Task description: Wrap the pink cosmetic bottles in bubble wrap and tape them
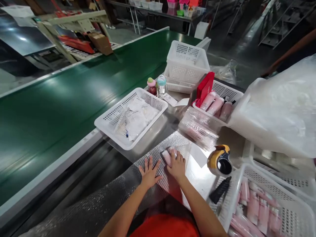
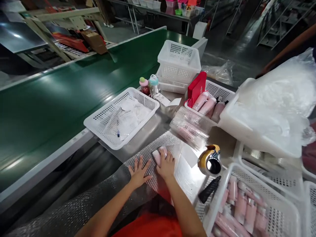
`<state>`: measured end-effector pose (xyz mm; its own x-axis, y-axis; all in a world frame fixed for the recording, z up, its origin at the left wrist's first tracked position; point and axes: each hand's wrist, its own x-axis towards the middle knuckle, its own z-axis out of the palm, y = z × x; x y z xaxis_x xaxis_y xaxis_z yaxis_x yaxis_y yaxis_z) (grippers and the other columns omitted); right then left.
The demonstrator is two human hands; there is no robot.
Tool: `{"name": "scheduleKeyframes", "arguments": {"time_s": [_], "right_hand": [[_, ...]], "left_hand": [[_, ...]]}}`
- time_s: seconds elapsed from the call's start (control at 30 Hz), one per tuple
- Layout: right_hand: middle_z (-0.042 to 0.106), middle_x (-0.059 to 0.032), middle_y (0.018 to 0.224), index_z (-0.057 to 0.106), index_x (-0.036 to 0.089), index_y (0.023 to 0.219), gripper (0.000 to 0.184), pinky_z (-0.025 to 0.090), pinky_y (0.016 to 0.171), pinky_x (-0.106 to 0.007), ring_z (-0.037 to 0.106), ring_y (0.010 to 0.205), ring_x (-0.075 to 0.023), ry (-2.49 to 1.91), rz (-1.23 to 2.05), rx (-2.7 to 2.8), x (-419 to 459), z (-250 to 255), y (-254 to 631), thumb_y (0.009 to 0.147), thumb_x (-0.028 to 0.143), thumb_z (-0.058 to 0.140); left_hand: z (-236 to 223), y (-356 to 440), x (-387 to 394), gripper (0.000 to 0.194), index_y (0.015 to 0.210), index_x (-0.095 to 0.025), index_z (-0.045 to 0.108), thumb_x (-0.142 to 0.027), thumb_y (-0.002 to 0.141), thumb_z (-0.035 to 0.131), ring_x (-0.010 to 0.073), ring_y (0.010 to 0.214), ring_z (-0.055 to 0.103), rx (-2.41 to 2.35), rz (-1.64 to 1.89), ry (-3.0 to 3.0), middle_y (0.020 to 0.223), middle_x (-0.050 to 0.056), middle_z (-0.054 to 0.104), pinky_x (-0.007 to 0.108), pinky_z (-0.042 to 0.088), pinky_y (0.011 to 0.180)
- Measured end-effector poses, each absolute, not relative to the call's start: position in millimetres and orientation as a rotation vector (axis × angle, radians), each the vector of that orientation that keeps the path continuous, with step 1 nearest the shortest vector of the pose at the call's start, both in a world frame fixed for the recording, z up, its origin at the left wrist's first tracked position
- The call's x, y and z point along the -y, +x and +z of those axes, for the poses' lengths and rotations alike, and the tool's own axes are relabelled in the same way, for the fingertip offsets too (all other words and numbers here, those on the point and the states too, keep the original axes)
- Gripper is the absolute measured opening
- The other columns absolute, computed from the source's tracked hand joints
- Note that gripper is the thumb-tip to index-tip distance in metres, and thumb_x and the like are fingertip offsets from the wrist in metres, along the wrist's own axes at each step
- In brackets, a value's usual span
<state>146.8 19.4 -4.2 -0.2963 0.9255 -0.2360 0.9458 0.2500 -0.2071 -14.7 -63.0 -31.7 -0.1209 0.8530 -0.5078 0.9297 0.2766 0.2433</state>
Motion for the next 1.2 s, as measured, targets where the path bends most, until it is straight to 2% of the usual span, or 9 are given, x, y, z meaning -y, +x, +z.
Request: {"name": "scheduleKeyframes", "arguments": {"time_s": [0.13, 0.3, 0.5, 0.7, 0.8, 0.93, 1.2], "right_hand": [[0.044, -0.0205, 0.153, 0.034, 0.018, 0.159, 0.088, 0.039, 0.106, -0.049, 0.050, 0.128, -0.0365, 1.855, -0.515, -2.468, -23.6, -5.9, 147.2, 0.079, 0.034, 0.069], [0.045, -0.0212, 0.152, 0.031, 0.014, 0.159, 0.093, 0.038, 0.107, -0.048, 0.047, 0.129, -0.0362, 1.857, -0.540, -2.486, -27.3, -8.5, 140.5, 0.076, 0.032, 0.069], [0.043, -0.0187, 0.154, 0.031, 0.018, 0.159, 0.092, 0.037, 0.108, -0.047, 0.047, 0.130, -0.0357, 1.912, -0.599, -2.458, -26.5, -7.4, 143.4, 0.076, 0.033, 0.069], [0.048, -0.0196, 0.149, 0.037, 0.015, 0.155, 0.090, 0.040, 0.105, -0.047, 0.051, 0.124, -0.0347, 1.926, -0.675, -2.445, -34.1, -1.7, 144.1, 0.072, 0.031, 0.071], [0.045, -0.0194, 0.152, 0.036, 0.014, 0.155, 0.090, 0.037, 0.109, -0.047, 0.048, 0.128, -0.0349, 1.870, -0.695, -2.502, -33.9, -3.0, 139.2, 0.073, 0.029, 0.070], [0.042, -0.0192, 0.155, 0.033, 0.013, 0.157, 0.092, 0.033, 0.114, -0.045, 0.044, 0.133, -0.0343, 1.837, -0.734, -2.494, -31.4, -5.3, 133.3, 0.074, 0.027, 0.070], [0.038, -0.0198, 0.159, 0.028, 0.015, 0.161, 0.092, 0.034, 0.114, -0.049, 0.042, 0.139, -0.0367, 1.898, -0.671, -2.472, -22.8, -9.5, 134.6, 0.078, 0.029, 0.066]], "left_hand": [[-33.8, -15.5, 62.3, 0.087, 0.160, -0.039, 0.018, -0.046, 0.088, 0.067, 0.0505, 0.155, -0.008, -1.973, -0.175, 1.579, 0.172, 0.015, -0.007, 0.083, 0.004, 0.111], [-34.2, -15.9, 62.8, 0.087, 0.160, -0.040, 0.017, -0.044, 0.089, 0.067, 0.0492, 0.155, -0.008, -1.971, -0.178, 1.578, 0.172, 0.016, -0.008, 0.083, 0.003, 0.112], [-30.5, -14.7, 62.5, 0.086, 0.160, -0.039, 0.019, -0.044, 0.089, 0.067, 0.0485, 0.156, -0.006, -1.981, -0.193, 1.593, 0.173, 0.016, -0.004, 0.082, 0.005, 0.113], [-33.3, -15.5, 63.0, 0.083, 0.160, -0.038, 0.019, -0.047, 0.090, 0.064, 0.0491, 0.156, -0.007, -1.977, -0.197, 1.586, 0.173, 0.016, -0.005, 0.082, 0.005, 0.112], [-33.6, -15.5, 62.7, 0.084, 0.160, -0.038, 0.020, -0.050, 0.089, 0.064, 0.0494, 0.156, -0.006, -1.983, -0.201, 1.593, 0.173, 0.015, -0.003, 0.082, 0.006, 0.112], [-31.3, -15.0, 61.7, 0.085, 0.160, -0.038, 0.019, -0.045, 0.089, 0.065, 0.0498, 0.156, -0.005, -1.982, -0.212, 1.583, 0.173, 0.015, -0.003, 0.082, 0.005, 0.113], [-16.8, -12.5, 59.4, 0.087, 0.162, -0.035, 0.022, -0.047, 0.087, 0.065, 0.0509, 0.156, -0.003, -1.994, -0.235, 1.573, 0.173, 0.016, -0.001, 0.081, 0.009, 0.113]]}}
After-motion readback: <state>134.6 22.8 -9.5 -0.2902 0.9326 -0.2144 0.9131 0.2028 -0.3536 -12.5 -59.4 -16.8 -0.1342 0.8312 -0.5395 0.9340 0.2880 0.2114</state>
